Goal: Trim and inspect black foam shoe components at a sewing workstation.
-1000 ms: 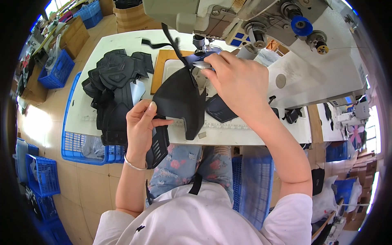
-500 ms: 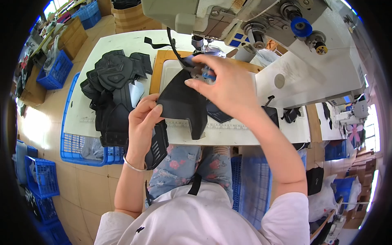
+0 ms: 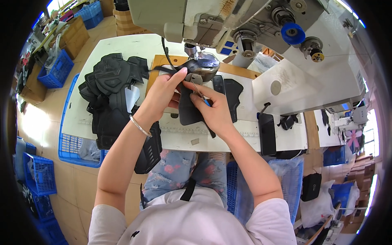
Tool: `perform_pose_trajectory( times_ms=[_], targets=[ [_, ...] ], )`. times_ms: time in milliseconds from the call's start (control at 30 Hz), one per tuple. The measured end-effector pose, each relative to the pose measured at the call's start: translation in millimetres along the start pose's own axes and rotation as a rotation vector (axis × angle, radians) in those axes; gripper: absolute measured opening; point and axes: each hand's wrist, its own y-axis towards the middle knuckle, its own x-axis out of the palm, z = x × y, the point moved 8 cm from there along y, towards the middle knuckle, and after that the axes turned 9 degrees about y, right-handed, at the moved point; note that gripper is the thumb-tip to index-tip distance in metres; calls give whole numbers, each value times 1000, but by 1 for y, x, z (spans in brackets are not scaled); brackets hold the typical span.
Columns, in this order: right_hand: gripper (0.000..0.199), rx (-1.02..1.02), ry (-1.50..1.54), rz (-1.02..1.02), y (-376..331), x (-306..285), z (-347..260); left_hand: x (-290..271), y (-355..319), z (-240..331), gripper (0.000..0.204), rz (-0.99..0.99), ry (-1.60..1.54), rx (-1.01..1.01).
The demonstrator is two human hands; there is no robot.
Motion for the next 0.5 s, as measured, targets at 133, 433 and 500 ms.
perform_pose_trajectory(
  times_ms=[133, 433, 500],
  targets=[
    [40, -149, -139, 44, -5, -19, -27, 3, -7, 5, 41, 5, -104, 128],
    [30, -793, -1222, 123, 4, -6, -99, -5, -17, 16, 37, 76, -51, 245],
    [28, -835, -1254, 105, 5, -1, -99, -4, -15, 14, 37, 55, -5, 238]
  ],
)
